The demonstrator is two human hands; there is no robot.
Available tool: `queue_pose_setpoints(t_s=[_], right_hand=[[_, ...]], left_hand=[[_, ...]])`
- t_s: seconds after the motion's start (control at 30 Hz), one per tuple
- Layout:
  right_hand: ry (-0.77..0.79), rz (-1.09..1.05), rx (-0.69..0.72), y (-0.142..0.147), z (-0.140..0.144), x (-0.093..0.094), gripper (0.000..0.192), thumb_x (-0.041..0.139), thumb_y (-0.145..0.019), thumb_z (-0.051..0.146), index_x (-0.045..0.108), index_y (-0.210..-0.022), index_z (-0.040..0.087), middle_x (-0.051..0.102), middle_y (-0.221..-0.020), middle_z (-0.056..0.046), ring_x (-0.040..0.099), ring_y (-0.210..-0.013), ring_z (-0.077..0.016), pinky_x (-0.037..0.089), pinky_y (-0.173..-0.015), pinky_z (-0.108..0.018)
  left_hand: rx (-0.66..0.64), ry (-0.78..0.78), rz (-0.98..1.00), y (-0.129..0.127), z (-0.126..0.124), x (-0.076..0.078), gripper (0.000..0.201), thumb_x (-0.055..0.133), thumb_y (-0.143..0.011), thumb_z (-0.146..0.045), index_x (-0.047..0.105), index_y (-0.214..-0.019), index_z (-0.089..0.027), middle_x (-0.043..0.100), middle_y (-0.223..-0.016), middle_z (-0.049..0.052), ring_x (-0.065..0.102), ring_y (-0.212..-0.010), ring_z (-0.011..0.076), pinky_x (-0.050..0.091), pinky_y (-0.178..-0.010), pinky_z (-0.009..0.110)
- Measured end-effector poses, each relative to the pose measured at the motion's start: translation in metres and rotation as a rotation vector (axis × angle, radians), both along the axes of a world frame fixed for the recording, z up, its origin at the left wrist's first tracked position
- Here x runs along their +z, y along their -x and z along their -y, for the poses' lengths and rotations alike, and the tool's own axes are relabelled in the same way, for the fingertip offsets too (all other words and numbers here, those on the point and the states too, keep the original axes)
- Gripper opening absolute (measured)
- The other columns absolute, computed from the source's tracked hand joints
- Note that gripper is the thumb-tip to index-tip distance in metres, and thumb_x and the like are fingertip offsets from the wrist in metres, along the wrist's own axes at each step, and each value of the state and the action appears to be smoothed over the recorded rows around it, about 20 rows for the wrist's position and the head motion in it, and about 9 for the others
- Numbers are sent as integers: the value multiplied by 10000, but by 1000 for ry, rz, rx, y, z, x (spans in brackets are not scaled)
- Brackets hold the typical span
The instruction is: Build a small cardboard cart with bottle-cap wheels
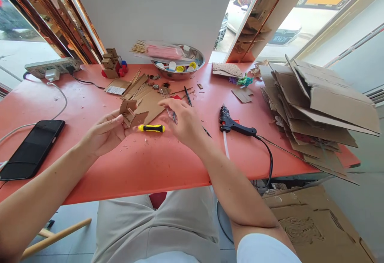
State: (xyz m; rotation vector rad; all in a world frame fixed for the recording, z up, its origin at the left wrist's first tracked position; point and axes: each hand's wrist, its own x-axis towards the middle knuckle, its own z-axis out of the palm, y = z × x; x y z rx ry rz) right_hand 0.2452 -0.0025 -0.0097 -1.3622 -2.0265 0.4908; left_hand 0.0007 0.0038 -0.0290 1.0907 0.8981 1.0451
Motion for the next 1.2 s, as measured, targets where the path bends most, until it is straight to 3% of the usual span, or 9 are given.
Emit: queue_pose_setpoints(t_s=[0.1, 0.2, 0.33, 0.5, 0.83, 0.93, 1.07, 1.2], right_hand=[[71, -301, 237, 9, 6, 0, 220, 627, -1005, 334, 728, -1179, 246, 788, -1201, -82, 750, -1051, -217, 579, -829, -325], [171, -468, 337, 15, 7, -5, 142, 631, -979, 338, 725, -1002, 234, 794, -1047, -46, 745, -955, -185, 578, -812, -307], [234, -534, 356, 17, 3, -9, 140, 689, -933, 356, 692, -891, 223, 768, -935, -30, 696, -869, -170, 563, -788, -297], [242, -602, 423, 17, -1, -12, 147, 709, -899, 343, 667, -857, 209, 715, -855, -21, 621, -789, -146, 525, -746, -283], [282, -616, 469, 17, -3, -12, 160, 707, -892, 344, 645, -839, 206, 653, -794, 3, 572, -744, -132, 500, -733, -281], [259, -601, 479, 16, -3, -11, 135, 681, -906, 313, 647, -842, 199, 645, -792, 3, 564, -741, -129, 489, -734, -281], [219, -553, 446, 16, -1, -10, 108, 674, -902, 279, 670, -840, 191, 661, -805, -3, 566, -764, -132, 478, -735, -279], [264, -555, 467, 15, 0, -9, 95, 690, -887, 273, 672, -835, 195, 685, -823, -12, 596, -781, -139, 496, -740, -279]], left_hand=[[-82, 20, -10, -6, 2, 0, 463, 933, -710, -500, 817, -1068, -230, 816, -1060, 112, 794, -1056, 288, 687, -877, 402], [-137, 42, 15, -13, 6, 1, 460, 969, -685, -507, 822, -1026, -234, 812, -988, 96, 800, -1030, 294, 684, -905, 420], [-165, 56, 85, -17, 7, -1, 438, 1004, -665, -496, 826, -946, -211, 817, -955, 86, 794, -949, 277, 681, -894, 415], [-220, 56, 195, -15, 6, -7, 357, 979, -748, -369, 841, -1026, -191, 803, -910, 59, 772, -926, 224, 649, -926, 357], [-253, 47, 219, -17, 7, -4, 339, 1006, -725, -414, 861, -955, -212, 740, -759, 4, 718, -735, 155, 640, -837, 301], [-249, 25, 179, -16, 7, -4, 391, 1001, -724, -454, 864, -999, -213, 775, -825, 25, 754, -820, 186, 650, -909, 345], [-261, -10, 72, -11, 5, -4, 507, 980, -725, -532, 859, -1090, -203, 833, -1003, 104, 791, -994, 292, 657, -935, 445], [-257, -37, 12, -4, 1, -3, 536, 984, -706, -568, 874, -1056, -179, 841, -992, 134, 797, -998, 328, 651, -903, 465]])
